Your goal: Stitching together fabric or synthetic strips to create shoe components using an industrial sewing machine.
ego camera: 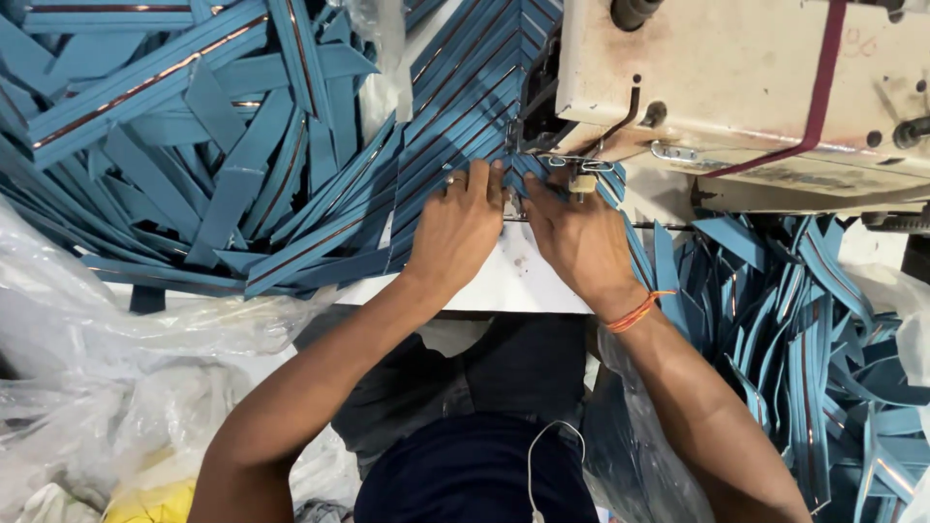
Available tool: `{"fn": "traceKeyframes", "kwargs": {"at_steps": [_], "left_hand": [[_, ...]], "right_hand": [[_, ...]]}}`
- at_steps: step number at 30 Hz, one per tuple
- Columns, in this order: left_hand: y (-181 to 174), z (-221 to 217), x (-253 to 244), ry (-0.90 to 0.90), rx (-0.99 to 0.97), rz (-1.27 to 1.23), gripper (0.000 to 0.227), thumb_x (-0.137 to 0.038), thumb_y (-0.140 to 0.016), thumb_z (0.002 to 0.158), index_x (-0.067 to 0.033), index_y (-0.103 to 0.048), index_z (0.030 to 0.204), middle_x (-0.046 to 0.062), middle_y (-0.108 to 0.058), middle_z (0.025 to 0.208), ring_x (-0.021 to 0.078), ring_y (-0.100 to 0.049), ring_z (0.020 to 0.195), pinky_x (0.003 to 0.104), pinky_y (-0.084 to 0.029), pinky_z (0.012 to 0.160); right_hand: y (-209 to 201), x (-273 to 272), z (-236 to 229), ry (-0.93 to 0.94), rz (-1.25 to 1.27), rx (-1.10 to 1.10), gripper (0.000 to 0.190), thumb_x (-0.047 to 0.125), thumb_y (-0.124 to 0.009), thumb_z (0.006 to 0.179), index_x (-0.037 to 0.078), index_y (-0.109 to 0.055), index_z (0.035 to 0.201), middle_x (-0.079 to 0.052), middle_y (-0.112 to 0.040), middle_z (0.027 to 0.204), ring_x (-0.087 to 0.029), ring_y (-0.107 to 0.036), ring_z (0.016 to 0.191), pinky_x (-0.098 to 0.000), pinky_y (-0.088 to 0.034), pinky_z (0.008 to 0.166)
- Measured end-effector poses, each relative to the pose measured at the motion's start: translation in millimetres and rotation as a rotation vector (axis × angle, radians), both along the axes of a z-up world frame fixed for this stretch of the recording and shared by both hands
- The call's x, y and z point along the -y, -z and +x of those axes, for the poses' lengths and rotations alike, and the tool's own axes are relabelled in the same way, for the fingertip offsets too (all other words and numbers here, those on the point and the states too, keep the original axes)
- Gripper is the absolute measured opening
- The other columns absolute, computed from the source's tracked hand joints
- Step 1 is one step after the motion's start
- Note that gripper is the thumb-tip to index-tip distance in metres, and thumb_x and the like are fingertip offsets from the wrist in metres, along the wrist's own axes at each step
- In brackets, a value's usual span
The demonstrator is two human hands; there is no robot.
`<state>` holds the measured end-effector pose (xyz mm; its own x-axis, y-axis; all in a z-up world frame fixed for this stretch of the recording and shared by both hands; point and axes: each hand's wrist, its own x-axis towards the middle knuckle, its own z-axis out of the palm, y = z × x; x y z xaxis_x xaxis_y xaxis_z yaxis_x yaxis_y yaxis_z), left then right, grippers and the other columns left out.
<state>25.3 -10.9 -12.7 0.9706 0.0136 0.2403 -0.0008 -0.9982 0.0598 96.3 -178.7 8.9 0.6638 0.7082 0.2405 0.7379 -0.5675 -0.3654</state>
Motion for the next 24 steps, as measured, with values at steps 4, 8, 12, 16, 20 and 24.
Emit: {"fn": "traceKeyframes", "kwargs": {"at_steps": [4,8,12,16,20,24], "left_hand": [[4,-1,-3,0.023,0.004,-0.051,0.036,-0.012,-0.064,0.091,0.004,-0.069,0.123,0.009,-0.057,0.098,0.0213,-0.068,0.085,0.031,-0.057,0.059],[12,2,-12,0.041,0.031,-0.067,0.032,-0.01,-0.064,0.093,0.0045,-0.069,0.122,0.01,-0.058,0.099,0.0205,-0.068,0.083,0.032,-0.057,0.059],[16,11,-9,0.081,0.028,-0.068,0.027,-0.008,-0.063,0.096,0.0053,-0.07,0.118,0.011,-0.058,0.098,0.0214,-0.068,0.079,0.033,-0.056,0.054],[7,18,-9,0.103,0.034,-0.075,0.026,-0.008,-0.061,0.098,0.0069,-0.07,0.117,0.011,-0.057,0.094,0.0233,-0.068,0.081,0.034,-0.057,0.055],[9,23,-10,0.073,0.017,-0.121,0.022,-0.011,-0.06,0.104,0.0074,-0.071,0.109,0.013,-0.057,0.096,0.0271,-0.068,0.082,0.038,-0.057,0.056],[13,29,-13,0.077,0.018,-0.141,0.021,-0.011,-0.062,0.102,0.0059,-0.073,0.109,0.016,-0.059,0.1,0.0305,-0.068,0.085,0.04,-0.057,0.059]], "right_hand": [[7,0,-4,0.011,-0.004,-0.021,0.027,0.018,-0.074,0.096,0.008,-0.075,0.121,-0.018,-0.07,0.112,-0.039,-0.068,0.082,-0.0474,-0.055,0.066],[27,-3,0,0.016,-0.03,0.029,0.03,0.019,-0.074,0.097,0.009,-0.074,0.126,-0.019,-0.069,0.106,-0.039,-0.068,0.081,-0.0489,-0.055,0.067],[26,0,5,0.061,-0.025,0.018,0.029,0.019,-0.072,0.098,0.01,-0.072,0.126,-0.02,-0.068,0.097,-0.039,-0.067,0.076,-0.0501,-0.054,0.063],[30,-2,8,0.09,0.01,0.045,0.024,0.02,-0.071,0.098,0.009,-0.07,0.119,-0.023,-0.066,0.096,-0.041,-0.066,0.076,-0.0506,-0.054,0.062],[38,-4,9,0.133,0.062,-0.015,0.021,0.023,-0.072,0.098,0.004,-0.071,0.107,-0.026,-0.064,0.09,-0.044,-0.063,0.073,-0.0525,-0.052,0.06],[55,-4,15,0.195,0.18,-0.02,0.032,0.028,-0.073,0.096,-0.003,-0.07,0.096,-0.026,-0.063,0.089,-0.045,-0.063,0.076,-0.0526,-0.053,0.066]]}}
